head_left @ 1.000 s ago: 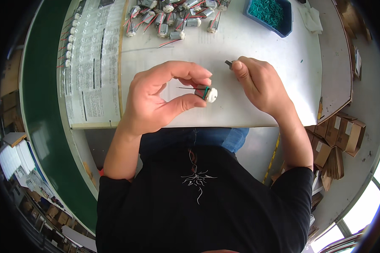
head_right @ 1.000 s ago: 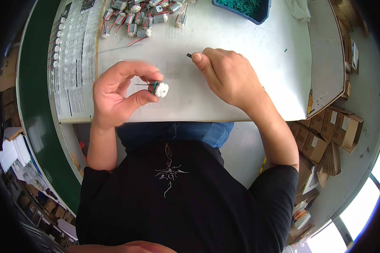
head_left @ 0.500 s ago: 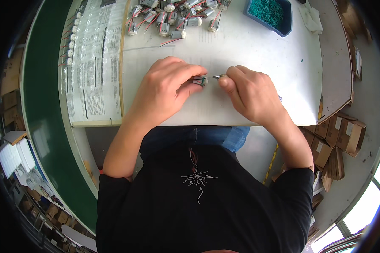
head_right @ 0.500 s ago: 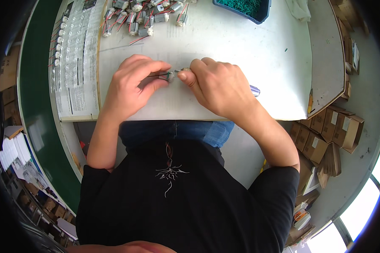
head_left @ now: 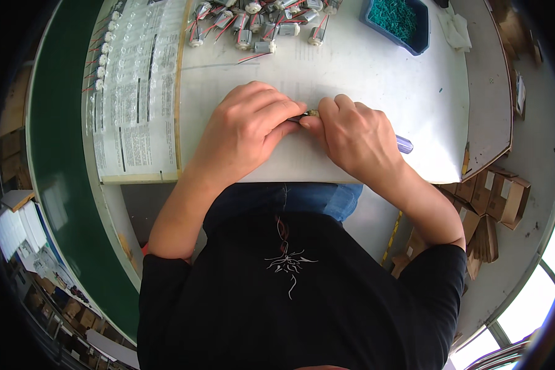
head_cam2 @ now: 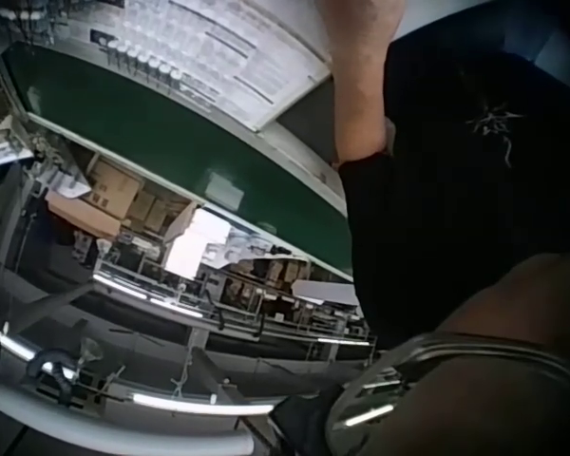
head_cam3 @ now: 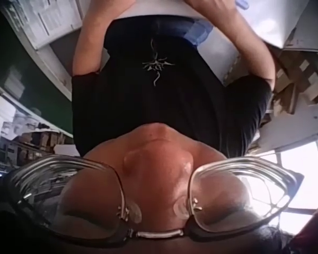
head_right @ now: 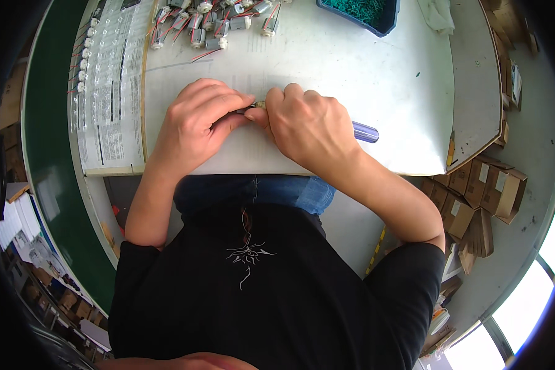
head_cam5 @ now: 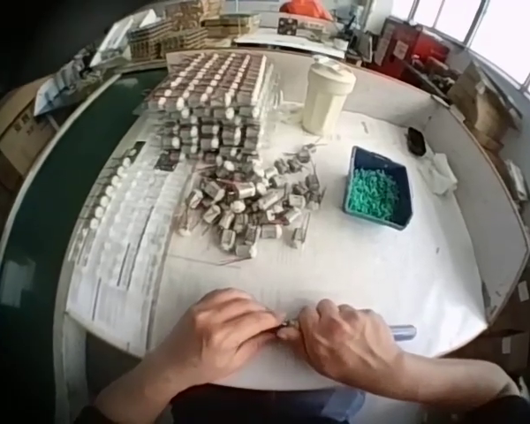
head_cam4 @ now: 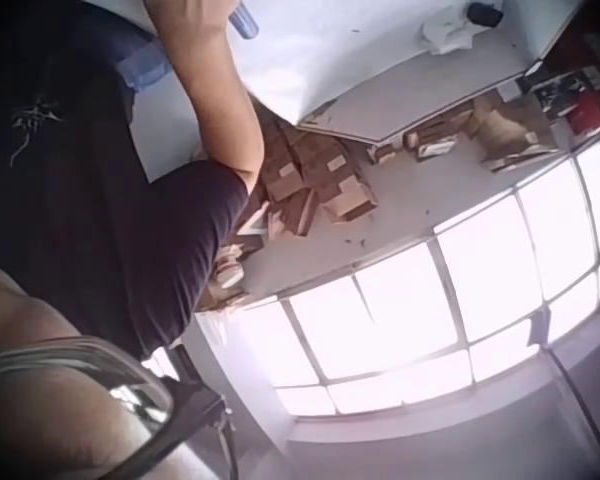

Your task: Assembling small electronic components by connecting wires and using a hand-held tool at a production workbench.

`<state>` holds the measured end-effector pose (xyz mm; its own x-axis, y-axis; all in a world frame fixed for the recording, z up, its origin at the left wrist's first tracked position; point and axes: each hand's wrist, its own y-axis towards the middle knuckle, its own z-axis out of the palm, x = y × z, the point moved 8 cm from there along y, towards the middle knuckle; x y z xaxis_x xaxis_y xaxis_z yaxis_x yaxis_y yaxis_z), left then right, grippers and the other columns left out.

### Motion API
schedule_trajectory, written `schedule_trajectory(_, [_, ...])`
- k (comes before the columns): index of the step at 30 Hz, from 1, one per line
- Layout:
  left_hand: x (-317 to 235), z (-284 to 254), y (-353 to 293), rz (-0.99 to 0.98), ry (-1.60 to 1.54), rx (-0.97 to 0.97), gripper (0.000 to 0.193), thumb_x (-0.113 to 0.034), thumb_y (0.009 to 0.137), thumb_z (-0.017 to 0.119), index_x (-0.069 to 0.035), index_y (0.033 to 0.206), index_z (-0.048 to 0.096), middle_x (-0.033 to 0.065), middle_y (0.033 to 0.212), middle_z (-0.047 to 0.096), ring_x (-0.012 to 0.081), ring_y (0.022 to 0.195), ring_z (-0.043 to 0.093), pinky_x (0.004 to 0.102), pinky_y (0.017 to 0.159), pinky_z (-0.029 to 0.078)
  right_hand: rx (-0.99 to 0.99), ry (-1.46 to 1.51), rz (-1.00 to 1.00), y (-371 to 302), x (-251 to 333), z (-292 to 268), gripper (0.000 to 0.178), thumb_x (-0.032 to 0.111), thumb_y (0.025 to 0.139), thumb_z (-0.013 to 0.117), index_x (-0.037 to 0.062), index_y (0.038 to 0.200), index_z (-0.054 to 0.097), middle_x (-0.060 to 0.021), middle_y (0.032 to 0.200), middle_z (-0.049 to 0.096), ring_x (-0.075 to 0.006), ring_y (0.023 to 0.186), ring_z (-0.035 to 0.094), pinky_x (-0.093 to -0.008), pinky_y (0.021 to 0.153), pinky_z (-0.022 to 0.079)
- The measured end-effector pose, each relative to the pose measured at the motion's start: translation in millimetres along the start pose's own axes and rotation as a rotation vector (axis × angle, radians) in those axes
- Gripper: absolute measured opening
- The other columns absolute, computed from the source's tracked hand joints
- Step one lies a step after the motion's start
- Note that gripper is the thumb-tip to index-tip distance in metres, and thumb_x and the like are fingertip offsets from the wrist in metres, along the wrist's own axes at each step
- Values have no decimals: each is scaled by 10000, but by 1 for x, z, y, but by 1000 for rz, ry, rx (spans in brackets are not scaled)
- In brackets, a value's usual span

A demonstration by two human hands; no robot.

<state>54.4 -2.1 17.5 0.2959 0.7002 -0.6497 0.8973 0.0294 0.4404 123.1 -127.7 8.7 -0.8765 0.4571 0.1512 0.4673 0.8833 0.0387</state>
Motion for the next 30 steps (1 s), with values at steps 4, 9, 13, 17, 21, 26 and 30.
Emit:
schedule_trajectory(4, [1, 0, 1, -1, -14, 4, 257, -55, 778, 844, -43, 1021, 761, 65, 916, 723, 274, 912, 686, 402, 835, 563, 40, -35, 45, 2, 2, 1, 418, 391, 1063, 632, 71, 810, 543, -98, 713, 548, -308, 564, 624, -420, 512, 515])
schedule_trajectory(9, [-6, 1, -2, -32, 25, 13, 300, -41, 766, 858, -47, 1051, 762, 72, 943, 737, 276, 923, 692, 404, 861, 560, -61, 14, -47, 4, 4, -9, 454, 431, 1060, 618, 85, 773, 557, -89, 675, 566, -288, 529, 628, -398, 476, 519])
schedule_trajectory(13, [-3, -41, -8, -72, 37, -51, 324, -44, 769, 871, -50, 1073, 761, 76, 974, 751, 276, 948, 697, 399, 892, 554, 27, 350, 65, -2, -20, -17, 376, 338, 1076, 614, 44, 844, 580, -153, 745, 590, -409, 627, 601, -469, 580, 484])
schedule_trajectory(17, [32, -128, -9, -147, 231, -169, 333, -47, 792, 868, -44, 1104, 753, 71, 1021, 762, 227, 1010, 699, 370, 937, 536, -24, 288, 76, -10, -19, -15, 380, 340, 1085, 600, 42, 850, 581, -154, 749, 591, -402, 628, 594, -459, 574, 472])
schedule_trajectory(21, [71, -220, -43, -351, 132, -252, 357, -72, 819, 881, -29, 1138, 726, 71, 1081, 767, 203, 1083, 670, 369, 984, 509, -22, 311, 39, -2, -12, -18, 389, 343, 1089, 594, 39, 847, 577, -149, 753, 591, -398, 627, 589, -452, 575, 476])
schedule_trajectory(26, [45, -219, -48, -23, -398, -220, 407, -150, 860, 884, -41, 1190, 673, 104, 1118, 757, 250, 1148, 636, 396, 1005, 498, -33, 256, 49, -3, -13, -18, 394, 343, 1088, 595, 37, 841, 574, -147, 756, 593, -395, 629, 590, -451, 581, 481])
schedule_trajectory(30, [30, -209, -39, 99, -488, -169, 404, -119, 861, 870, -34, 1198, 663, 122, 1115, 753, 259, 1145, 652, 395, 1000, 511, -29, 235, 69, -3, -12, -15, 395, 343, 1088, 597, 37, 840, 577, -146, 756, 591, -391, 631, 591, -444, 587, 488])
